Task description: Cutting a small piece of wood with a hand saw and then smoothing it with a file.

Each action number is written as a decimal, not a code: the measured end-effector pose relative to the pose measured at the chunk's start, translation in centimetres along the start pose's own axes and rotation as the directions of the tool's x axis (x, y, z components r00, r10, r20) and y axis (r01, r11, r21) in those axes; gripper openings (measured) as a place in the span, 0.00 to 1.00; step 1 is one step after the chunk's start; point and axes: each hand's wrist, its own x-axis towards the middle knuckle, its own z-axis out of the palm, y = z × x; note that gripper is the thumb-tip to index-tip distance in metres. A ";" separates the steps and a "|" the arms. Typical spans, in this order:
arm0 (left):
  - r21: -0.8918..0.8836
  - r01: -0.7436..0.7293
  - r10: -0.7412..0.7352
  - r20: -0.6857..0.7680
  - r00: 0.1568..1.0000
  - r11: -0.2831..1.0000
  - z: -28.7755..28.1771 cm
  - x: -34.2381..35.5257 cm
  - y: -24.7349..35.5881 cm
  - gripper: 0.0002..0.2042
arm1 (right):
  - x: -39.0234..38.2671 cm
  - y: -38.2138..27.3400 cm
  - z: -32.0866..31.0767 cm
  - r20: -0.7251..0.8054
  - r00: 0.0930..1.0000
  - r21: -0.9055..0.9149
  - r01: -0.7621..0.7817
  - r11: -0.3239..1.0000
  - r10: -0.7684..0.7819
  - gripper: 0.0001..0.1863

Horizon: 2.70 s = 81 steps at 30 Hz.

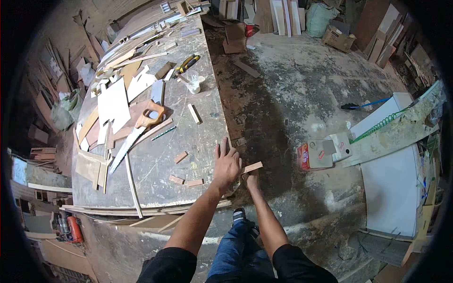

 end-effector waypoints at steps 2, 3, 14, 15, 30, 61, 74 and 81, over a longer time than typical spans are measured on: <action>0.007 -0.003 0.003 0.011 1.000 1.000 -0.1 0.0 0.0 0.12 | -0.1 0.0 0.0 0.005 1.000 0.006 -0.006 1.000 0.006 0.11; 0.014 -0.006 0.006 0.016 1.000 1.000 -0.1 0.0 0.0 0.12 | -0.1 0.0 0.0 0.005 1.000 0.008 -0.008 1.000 0.008 0.11; 0.006 -0.009 0.009 -0.037 0.999 1.000 0.2 -0.1 -0.2 0.11 | 0.0 0.6 0.7 0.003 0.999 0.051 -0.032 0.998 0.032 0.12; 0.022 -0.004 0.003 0.005 1.000 1.000 0.2 -0.1 -0.1 0.11 | 0.1 0.7 0.8 0.006 0.999 0.060 -0.032 0.998 0.031 0.12; -0.024 -0.025 0.024 -0.065 0.998 0.999 0.6 0.1 -0.5 0.11 | 1.0 0.9 1.8 0.049 0.997 0.114 -0.060 0.992 0.055 0.13; 0.006 0.005 -0.005 0.002 1.000 1.000 0.9 0.4 -0.9 0.13 | 1.6 1.6 1.9 0.072 0.993 0.214 -0.104 0.971 0.091 0.15; 0.011 -0.033 0.034 -0.057 0.998 0.999 1.3 -0.1 -0.6 0.12 | 2.8 1.8 1.6 0.119 0.979 0.382 -0.199 0.903 0.166 0.17; 0.010 0.007 -0.008 0.074 0.997 1.000 0.4 0.0 -0.3 0.14 | 2.2 2.6 1.2 0.074 0.997 0.166 0.017 0.986 -0.030 0.11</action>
